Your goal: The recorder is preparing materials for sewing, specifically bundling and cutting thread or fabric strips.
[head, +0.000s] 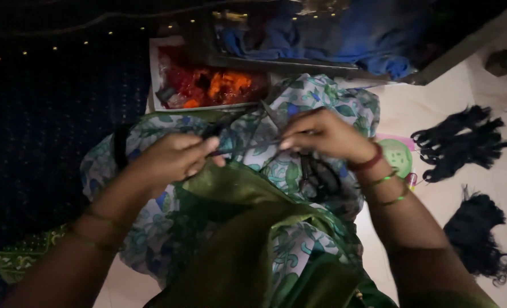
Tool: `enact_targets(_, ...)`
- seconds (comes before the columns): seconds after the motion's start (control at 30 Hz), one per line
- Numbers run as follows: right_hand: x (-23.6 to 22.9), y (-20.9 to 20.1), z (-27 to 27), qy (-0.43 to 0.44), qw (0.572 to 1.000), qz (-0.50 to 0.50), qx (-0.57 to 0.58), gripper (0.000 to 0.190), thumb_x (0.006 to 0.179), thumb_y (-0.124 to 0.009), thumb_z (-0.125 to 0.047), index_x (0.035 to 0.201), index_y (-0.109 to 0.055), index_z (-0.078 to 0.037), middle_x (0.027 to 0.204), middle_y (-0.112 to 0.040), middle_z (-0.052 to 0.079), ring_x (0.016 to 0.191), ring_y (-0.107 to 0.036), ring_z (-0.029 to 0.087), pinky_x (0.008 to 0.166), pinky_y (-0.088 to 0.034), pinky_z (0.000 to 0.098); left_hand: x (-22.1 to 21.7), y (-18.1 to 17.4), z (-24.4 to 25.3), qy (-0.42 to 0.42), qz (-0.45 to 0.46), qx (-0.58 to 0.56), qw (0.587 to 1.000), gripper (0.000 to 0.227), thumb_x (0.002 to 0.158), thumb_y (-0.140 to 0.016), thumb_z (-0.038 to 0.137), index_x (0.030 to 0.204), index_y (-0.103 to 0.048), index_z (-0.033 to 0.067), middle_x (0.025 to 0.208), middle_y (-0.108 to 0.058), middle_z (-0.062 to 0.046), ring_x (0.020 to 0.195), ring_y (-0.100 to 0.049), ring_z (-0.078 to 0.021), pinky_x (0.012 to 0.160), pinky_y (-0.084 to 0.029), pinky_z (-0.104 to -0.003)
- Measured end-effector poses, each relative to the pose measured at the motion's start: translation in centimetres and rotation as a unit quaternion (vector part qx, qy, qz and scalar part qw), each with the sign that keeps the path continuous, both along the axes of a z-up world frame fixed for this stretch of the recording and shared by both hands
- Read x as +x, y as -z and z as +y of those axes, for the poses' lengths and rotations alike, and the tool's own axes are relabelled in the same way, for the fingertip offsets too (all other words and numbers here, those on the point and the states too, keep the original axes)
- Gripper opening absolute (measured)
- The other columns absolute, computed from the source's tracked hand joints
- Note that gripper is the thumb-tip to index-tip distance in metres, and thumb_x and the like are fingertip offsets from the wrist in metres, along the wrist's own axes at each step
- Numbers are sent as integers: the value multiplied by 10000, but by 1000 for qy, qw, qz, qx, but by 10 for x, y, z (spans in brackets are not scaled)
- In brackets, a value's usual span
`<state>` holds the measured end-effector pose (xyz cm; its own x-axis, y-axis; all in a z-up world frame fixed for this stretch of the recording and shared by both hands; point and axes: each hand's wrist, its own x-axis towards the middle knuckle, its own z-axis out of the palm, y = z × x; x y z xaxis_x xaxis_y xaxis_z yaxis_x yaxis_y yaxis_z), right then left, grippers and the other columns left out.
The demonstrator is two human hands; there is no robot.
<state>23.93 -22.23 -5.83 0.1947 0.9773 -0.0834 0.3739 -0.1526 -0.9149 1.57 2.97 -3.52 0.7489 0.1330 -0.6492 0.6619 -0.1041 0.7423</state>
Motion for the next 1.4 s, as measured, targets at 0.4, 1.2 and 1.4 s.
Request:
enact_targets(0.4, 103, 45, -18, 297, 955, -7, -21, 131, 1005, -737, -163, 1060, -750, -45, 936, -734, 40, 837, -645, 112, 776, -520, 265, -21, 16, 4, -298, -173, -313, 885, 252, 1083, -520, 280, 978, -599, 65, 581, -390, 58, 488, -306, -42, 439, -252, -226)
enact_targets(1.2, -2, -13, 44, 193, 964, -178, 42, 190, 906, -798, -172, 1028, -797, -27, 949, -748, 135, 838, -702, 208, 738, -569, 314, -16, -24, 26, -335, -207, -130, 910, 246, 1092, -441, 280, 1029, -559, 74, 584, -400, 35, 470, -306, -50, 402, -256, -236)
enact_targets(1.4, -42, -32, 67, 158, 974, -121, 105, 195, 968, -743, -235, 1117, -791, -118, 1091, -764, 78, 934, -707, 155, 806, -588, 285, 5, -20, 9, -298, -191, -145, 924, 276, 1096, -441, 305, 1007, -558, 72, 588, -402, 27, 480, -314, -53, 408, -259, -238)
